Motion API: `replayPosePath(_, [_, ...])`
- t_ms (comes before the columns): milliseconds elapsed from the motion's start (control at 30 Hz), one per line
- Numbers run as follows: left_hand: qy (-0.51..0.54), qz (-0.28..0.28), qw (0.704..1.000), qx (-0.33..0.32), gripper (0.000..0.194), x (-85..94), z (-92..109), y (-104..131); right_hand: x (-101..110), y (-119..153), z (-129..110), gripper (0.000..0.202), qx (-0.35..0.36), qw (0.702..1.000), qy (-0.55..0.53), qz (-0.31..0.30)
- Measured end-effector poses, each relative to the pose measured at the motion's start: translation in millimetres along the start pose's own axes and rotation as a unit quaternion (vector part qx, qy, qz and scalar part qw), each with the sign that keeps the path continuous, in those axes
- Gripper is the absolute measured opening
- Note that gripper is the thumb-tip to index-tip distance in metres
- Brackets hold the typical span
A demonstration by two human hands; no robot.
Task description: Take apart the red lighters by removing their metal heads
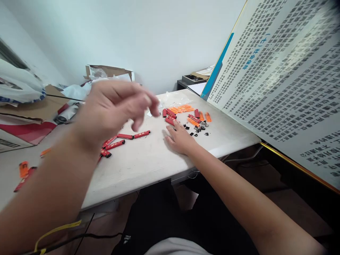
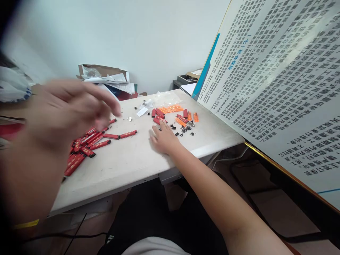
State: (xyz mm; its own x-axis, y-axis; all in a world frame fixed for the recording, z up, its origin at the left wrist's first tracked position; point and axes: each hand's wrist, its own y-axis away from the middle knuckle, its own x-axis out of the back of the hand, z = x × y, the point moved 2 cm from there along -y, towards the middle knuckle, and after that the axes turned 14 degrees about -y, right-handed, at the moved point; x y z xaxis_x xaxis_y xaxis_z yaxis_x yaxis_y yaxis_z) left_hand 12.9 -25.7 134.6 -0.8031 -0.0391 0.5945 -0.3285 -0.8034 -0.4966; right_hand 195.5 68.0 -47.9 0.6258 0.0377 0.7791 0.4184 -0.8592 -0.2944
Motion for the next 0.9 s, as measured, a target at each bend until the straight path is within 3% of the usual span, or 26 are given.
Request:
replayPosePath(100, [0.025, -0.156, 0.987, 0.016, 0.022, -43.1, -31.7, 7.0, 8.1, -0.4, 3.7, 0.044, 0.05, 0.99, -0.07, 0.111])
replayPosePath(167, [0.023, -0.249, 0.967, 0.052, 0.028, -75.2, -57.0, 19.4, 15.9, 0.8, 6.1, 0.033, 0.07, 0.968, -0.121, 0.209])
replayPosePath(233, [0.032, -0.304, 0.95, 0.068, 0.029, -100.5, -76.1, 32.2, 22.4, 3.6, 7.3, 0.023, 0.063, 0.944, -0.174, 0.272])
replayPosePath(267, [0.046, -0.321, 0.943, 0.074, 0.03, -109.3, -82.3, 37.6, 24.2, 5.0, 7.2, 0.021, 0.046, 0.938, -0.207, 0.274])
replayPosePath(333, [0.033, -0.338, 0.936, 0.093, 0.03, -119.1, -89.2, 45.9, 25.6, 7.9, 5.8, 0.021, -0.004, 0.934, -0.256, 0.248])
replayPosePath(400, [0.059, -0.338, 0.93, 0.131, 0.03, -121.7, -90.8, 51.2, 26.7, 11.1, 1.7, 0.022, -0.007, 0.94, -0.253, 0.228])
replayPosePath(500, [0.068, -0.34, 0.926, 0.15, 0.031, -122.3, -91.0, 55.8, 24.2, 13.9, -5.5, 0.026, 0.038, 0.97, -0.198, 0.134])
replayPosePath(633, [0.043, -0.337, 0.926, 0.164, 0.033, -125.0, -96.0, 58.2, 16.7, 17.2, -11.1, 0.028, 0.089, 0.988, -0.128, 0.004])
replayPosePath(900, [0.032, -0.339, 0.924, 0.176, 0.031, -125.3, -99.1, 53.8, 13.2, 18.3, -9.9, 0.027, 0.048, 0.995, -0.089, -0.012])
